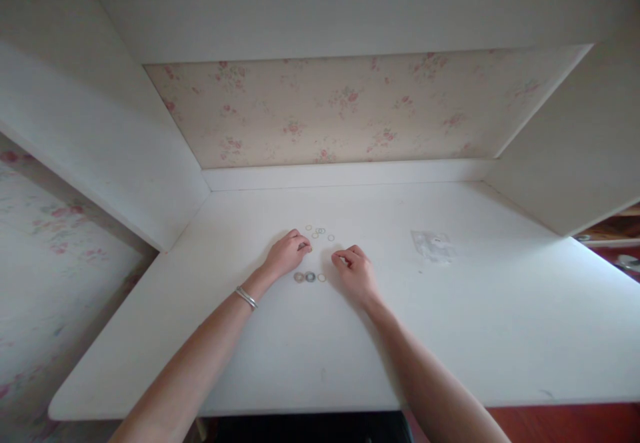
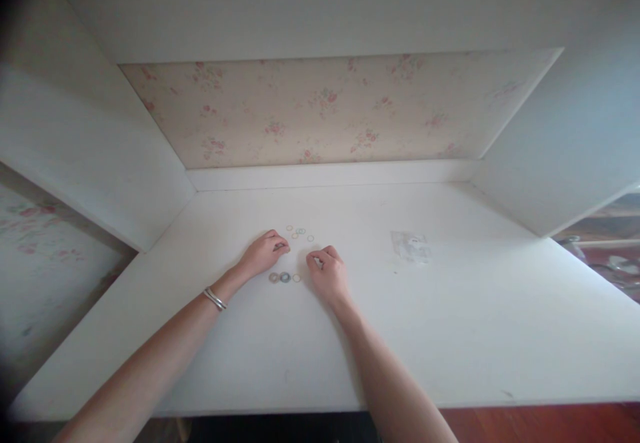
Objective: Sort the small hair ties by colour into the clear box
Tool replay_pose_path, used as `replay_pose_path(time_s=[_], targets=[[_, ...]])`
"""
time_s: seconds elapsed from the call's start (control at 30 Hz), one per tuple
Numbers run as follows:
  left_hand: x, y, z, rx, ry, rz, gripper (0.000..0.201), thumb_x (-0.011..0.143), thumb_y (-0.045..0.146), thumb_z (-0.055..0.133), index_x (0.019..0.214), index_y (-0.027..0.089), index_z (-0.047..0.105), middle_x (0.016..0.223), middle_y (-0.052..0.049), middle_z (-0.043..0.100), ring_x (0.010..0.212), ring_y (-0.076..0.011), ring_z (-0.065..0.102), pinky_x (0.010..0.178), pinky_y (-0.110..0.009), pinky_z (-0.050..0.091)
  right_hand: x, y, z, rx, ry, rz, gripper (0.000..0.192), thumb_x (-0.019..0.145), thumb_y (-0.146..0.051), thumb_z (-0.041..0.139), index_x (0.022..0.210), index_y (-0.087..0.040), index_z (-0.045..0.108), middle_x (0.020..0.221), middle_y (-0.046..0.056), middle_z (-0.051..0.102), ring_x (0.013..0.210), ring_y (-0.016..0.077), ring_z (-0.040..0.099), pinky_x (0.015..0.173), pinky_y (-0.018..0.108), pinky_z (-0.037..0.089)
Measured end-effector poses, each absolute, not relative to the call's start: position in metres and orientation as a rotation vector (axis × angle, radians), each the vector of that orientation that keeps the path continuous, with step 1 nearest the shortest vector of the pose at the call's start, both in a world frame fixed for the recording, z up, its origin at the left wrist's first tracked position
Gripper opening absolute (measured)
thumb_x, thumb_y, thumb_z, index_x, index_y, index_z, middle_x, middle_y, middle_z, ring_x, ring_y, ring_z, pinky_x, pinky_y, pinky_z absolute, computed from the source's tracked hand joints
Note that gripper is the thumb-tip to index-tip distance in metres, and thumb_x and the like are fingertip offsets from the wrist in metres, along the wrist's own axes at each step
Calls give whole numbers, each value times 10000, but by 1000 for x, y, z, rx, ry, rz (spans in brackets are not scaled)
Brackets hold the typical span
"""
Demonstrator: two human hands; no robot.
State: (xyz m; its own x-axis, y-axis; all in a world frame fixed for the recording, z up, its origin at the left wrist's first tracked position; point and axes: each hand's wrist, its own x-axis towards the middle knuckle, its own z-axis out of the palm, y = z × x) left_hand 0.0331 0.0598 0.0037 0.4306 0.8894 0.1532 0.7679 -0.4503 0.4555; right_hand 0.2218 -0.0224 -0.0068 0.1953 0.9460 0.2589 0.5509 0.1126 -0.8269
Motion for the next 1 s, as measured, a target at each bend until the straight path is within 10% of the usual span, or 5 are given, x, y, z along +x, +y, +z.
replay_pose_path(time_s=[1.0], targets=[[55,31,37,2419,1092,125,202,705,247,559,761,258,752,792,-21,662,735,-151,608,698,-214,443,222,-21,-7,-1550,-1480,545,218,798,-310,510,771,-218,706,761,17,554,677,132,526,651,265,410]])
